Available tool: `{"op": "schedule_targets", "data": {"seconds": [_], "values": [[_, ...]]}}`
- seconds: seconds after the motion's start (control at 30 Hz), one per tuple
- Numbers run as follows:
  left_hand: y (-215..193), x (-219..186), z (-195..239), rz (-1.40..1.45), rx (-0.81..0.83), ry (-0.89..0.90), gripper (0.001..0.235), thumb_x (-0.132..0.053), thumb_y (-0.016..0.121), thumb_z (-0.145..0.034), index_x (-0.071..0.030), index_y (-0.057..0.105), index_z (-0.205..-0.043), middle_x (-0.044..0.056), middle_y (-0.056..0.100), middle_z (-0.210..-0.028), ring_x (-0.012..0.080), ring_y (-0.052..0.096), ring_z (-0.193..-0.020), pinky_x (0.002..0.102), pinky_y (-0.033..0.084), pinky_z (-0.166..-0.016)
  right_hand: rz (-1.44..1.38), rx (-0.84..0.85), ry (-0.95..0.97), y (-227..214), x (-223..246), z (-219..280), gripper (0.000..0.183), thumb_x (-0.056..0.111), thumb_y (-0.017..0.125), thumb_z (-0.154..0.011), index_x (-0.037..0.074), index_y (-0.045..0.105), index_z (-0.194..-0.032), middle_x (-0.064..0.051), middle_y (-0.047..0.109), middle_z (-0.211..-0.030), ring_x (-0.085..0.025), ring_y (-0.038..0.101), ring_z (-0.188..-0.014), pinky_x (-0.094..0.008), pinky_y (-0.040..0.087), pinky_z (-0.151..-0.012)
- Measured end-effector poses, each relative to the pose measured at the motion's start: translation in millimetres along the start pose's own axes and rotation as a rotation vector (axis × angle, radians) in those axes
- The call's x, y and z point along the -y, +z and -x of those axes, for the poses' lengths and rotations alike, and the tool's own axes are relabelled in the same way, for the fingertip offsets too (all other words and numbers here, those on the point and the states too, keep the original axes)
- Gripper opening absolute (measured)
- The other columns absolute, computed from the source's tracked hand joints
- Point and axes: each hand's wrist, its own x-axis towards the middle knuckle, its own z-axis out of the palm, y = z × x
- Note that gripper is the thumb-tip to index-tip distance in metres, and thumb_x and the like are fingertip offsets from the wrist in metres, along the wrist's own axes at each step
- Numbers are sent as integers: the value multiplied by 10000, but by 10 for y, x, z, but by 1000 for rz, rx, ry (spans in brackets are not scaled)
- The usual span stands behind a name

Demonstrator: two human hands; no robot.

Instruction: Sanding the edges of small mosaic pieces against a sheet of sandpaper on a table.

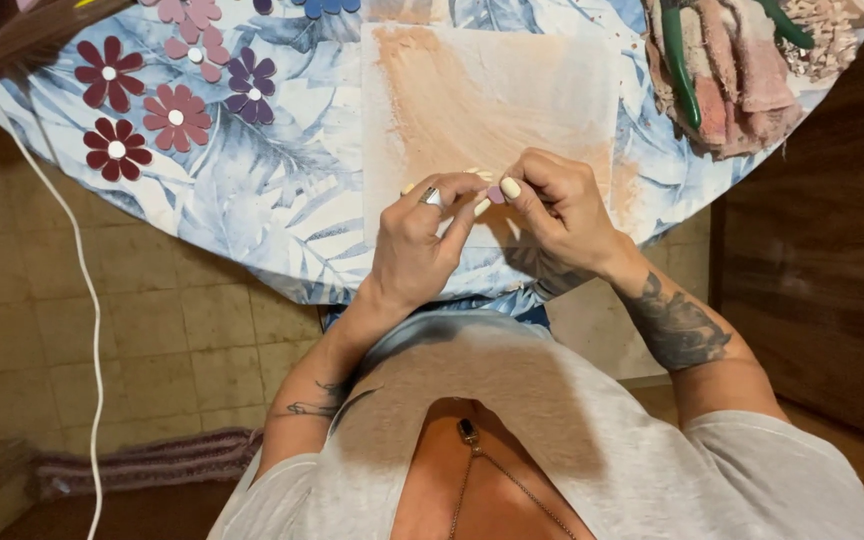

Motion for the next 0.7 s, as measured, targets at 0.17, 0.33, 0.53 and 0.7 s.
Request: {"op": "schedule_targets", "data": {"seconds": [0.17,0.33,0.53,0.7], "values": [[-38,-15,-28,-112,-8,123,130,-2,565,-797,-29,595,-920,77,607,-826,236,614,-823,289,508,-690,-2,33,-16,-20,22,-27,227,109,473,-881,18,505,-676,-92,396,-553,-267,434,-498,-296,379,-492],[-24,8,-9,-214,-28,180,68,-43,583,-797,-62,620,-850,21,605,-772,183,615,-789,239,509,-672,-9,30,-8,-24,49,-38,237,85,445,-893,3,511,-681,-104,411,-548,-226,410,-473,-296,375,-485],[36,76,49,-314,-54,219,37,-65,582,-801,-66,619,-797,6,593,-735,168,610,-747,215,503,-609,-71,67,29,-2,2,-8,294,128,378,-915,8,483,-668,-104,374,-512,-162,365,-497,-304,359,-475],[49,38,71,-342,-66,206,35,-50,586,-781,-68,616,-784,8,582,-693,166,608,-676,214,496,-539,-30,102,3,-7,36,-39,250,87,443,-890,7,507,-662,-103,396,-490,-192,385,-446,-295,362,-455]]}}
